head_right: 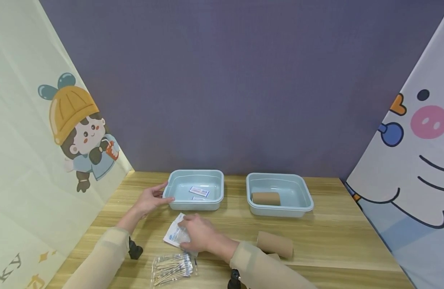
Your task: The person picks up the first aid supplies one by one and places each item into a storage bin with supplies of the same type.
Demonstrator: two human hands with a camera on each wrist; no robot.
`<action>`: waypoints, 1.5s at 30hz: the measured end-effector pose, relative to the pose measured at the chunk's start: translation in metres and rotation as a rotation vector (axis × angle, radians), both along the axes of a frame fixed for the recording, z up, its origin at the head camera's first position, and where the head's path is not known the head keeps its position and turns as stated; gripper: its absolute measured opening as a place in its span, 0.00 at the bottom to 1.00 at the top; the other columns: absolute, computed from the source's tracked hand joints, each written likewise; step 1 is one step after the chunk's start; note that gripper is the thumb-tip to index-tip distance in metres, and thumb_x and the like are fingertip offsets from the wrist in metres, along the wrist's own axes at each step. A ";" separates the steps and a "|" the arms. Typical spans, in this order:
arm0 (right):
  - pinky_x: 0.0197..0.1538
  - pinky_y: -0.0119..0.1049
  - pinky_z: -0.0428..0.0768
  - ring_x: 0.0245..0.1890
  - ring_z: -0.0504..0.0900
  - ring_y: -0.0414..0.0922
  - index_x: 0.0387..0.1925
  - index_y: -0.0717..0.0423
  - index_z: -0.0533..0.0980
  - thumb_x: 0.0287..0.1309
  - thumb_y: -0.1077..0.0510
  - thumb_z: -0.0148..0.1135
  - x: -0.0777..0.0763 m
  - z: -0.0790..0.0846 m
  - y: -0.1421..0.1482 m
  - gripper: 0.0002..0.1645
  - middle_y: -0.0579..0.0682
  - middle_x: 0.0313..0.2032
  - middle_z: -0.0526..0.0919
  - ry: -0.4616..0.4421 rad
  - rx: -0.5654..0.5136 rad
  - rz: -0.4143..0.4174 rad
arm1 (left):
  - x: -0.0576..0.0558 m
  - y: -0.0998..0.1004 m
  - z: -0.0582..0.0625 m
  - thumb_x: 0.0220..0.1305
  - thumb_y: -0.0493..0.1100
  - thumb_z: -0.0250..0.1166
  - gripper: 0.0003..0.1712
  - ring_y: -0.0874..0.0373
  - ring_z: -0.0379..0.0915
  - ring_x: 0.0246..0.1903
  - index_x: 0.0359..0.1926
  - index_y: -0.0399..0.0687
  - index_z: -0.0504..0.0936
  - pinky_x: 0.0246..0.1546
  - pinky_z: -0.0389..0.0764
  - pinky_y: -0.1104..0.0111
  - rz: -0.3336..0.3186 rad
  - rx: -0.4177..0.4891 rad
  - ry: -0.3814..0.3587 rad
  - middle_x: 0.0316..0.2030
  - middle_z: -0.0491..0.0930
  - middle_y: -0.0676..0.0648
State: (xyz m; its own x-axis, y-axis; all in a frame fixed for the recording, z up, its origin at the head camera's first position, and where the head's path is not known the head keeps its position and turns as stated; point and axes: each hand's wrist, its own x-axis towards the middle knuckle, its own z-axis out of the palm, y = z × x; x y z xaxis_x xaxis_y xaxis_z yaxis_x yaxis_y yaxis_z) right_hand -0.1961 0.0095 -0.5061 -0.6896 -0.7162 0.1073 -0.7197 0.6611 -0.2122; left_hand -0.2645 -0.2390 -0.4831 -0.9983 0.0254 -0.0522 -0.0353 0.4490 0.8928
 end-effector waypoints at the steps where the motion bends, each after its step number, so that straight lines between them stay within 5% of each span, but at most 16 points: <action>1: 0.73 0.44 0.80 0.69 0.81 0.52 0.67 0.45 0.80 0.55 0.38 0.80 0.000 -0.001 0.000 0.40 0.53 0.69 0.81 -0.003 0.001 -0.002 | 0.000 0.000 0.000 0.60 0.49 0.81 0.51 0.33 0.74 0.70 0.80 0.44 0.66 0.70 0.79 0.47 0.000 0.003 0.001 0.69 0.75 0.26; 20: 0.71 0.40 0.81 0.64 0.82 0.49 0.66 0.49 0.80 0.45 0.42 0.85 0.002 0.004 -0.003 0.45 0.51 0.65 0.83 -0.028 -0.035 0.003 | 0.000 -0.001 -0.002 0.60 0.50 0.81 0.52 0.34 0.75 0.70 0.80 0.46 0.67 0.70 0.80 0.48 0.000 0.002 -0.001 0.69 0.75 0.27; 34: 0.71 0.44 0.81 0.65 0.82 0.50 0.68 0.54 0.79 0.48 0.45 0.83 0.013 0.047 0.019 0.45 0.53 0.65 0.84 -0.010 -0.139 0.013 | -0.001 0.000 -0.002 0.60 0.49 0.81 0.51 0.33 0.77 0.68 0.79 0.45 0.67 0.68 0.81 0.47 0.008 0.009 0.003 0.67 0.77 0.26; 45: 0.70 0.46 0.82 0.65 0.82 0.51 0.66 0.56 0.80 0.49 0.45 0.83 -0.006 0.075 0.035 0.43 0.53 0.63 0.85 0.075 -0.177 -0.002 | -0.001 0.001 -0.001 0.59 0.49 0.82 0.52 0.33 0.79 0.65 0.79 0.43 0.67 0.65 0.84 0.48 -0.005 0.008 0.012 0.64 0.79 0.25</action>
